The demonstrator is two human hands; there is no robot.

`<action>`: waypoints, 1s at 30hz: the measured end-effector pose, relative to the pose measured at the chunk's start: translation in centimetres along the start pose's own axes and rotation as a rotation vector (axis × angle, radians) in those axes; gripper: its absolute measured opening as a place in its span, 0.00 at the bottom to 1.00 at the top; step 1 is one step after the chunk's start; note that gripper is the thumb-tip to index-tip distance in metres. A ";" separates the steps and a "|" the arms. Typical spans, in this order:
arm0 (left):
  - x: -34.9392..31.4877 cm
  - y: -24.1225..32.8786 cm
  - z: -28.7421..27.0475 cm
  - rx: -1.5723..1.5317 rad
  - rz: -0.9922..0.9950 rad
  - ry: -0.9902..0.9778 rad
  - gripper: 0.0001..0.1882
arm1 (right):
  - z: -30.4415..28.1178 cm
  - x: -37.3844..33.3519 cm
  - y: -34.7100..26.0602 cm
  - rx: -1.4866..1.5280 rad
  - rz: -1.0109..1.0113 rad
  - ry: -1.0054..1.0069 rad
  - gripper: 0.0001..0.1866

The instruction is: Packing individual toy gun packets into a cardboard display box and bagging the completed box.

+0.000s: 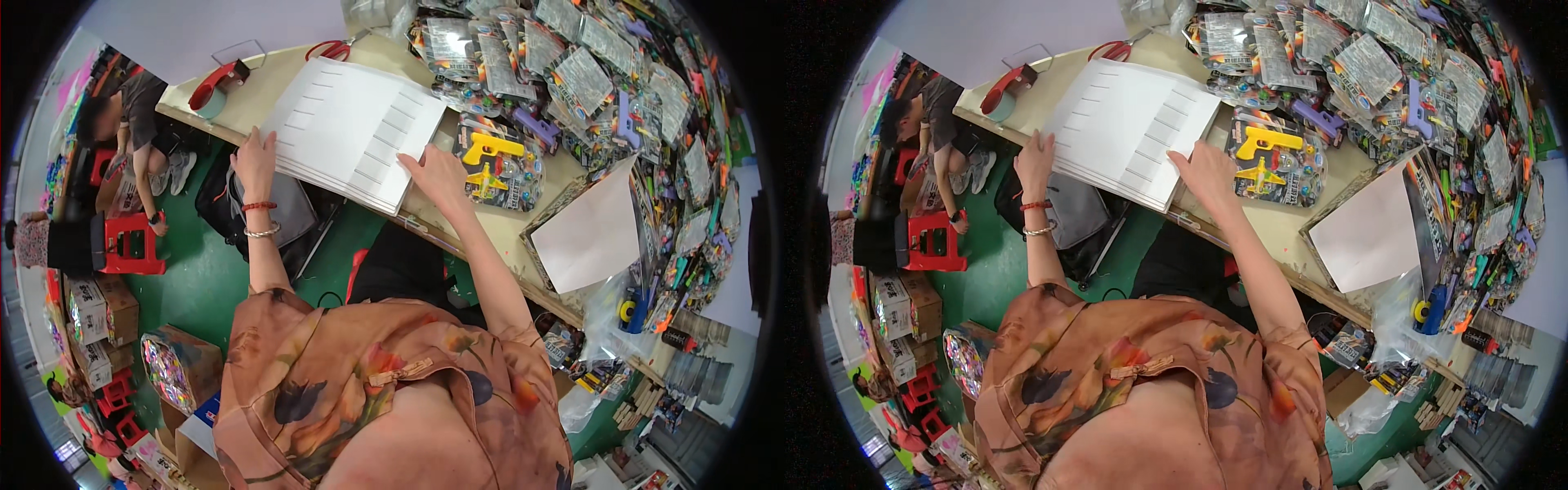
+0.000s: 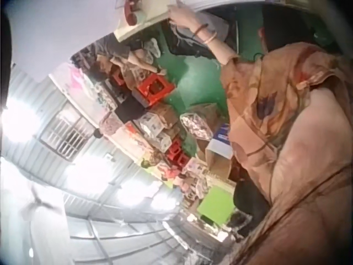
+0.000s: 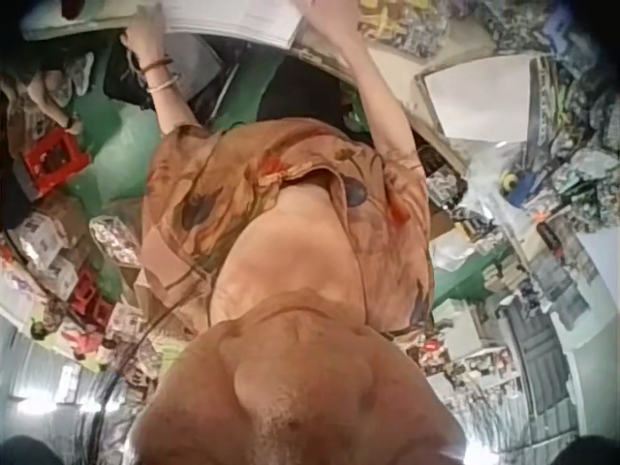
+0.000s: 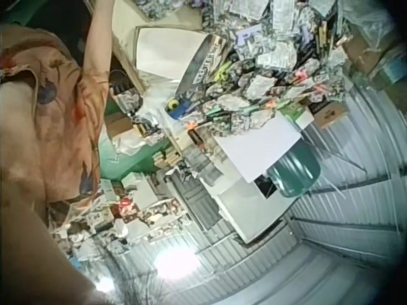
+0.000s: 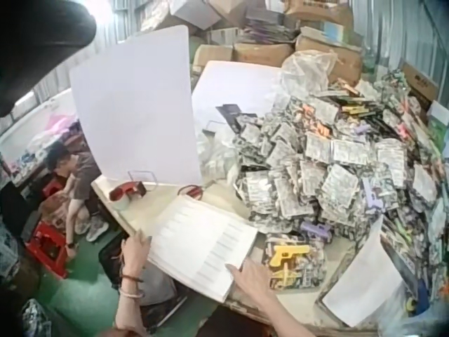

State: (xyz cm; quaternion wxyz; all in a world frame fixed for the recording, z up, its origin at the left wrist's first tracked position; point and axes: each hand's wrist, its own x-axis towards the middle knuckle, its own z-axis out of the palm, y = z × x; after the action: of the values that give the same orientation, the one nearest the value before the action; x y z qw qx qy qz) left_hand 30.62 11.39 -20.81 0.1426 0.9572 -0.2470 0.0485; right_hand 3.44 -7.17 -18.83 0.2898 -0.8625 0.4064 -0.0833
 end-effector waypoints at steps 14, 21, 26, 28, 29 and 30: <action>-2.4 3.1 -3.4 -0.355 0.140 0.314 0.21 | 0.3 -0.4 0.6 0.096 -0.013 0.103 0.23; -4.4 6.9 -10.6 -0.966 0.127 0.126 0.20 | -3.3 -4.7 -2.7 -0.214 -0.267 0.282 0.41; -9.5 14.8 -16.5 -1.172 0.276 -0.017 0.22 | -5.5 -7.6 -7.3 0.016 -0.614 0.208 0.45; -11.8 17.4 -17.5 -1.272 0.380 -0.115 0.26 | -5.0 -6.4 -6.0 0.022 -0.689 0.475 0.32; -12.1 18.4 -17.3 -1.466 0.582 -0.064 0.27 | -5.6 -6.1 -5.1 0.132 -0.715 0.585 0.28; -12.1 19.2 -16.9 -1.650 0.789 -0.002 0.29 | -6.9 -5.7 -4.4 0.257 -0.743 0.722 0.25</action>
State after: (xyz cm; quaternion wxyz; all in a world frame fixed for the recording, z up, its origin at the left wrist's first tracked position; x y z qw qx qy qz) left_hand 10.38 5.88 -1.84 0.7543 0.3979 -0.5128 -0.0992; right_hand -0.01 -3.63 -10.16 0.1859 -0.8224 0.1341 -0.5208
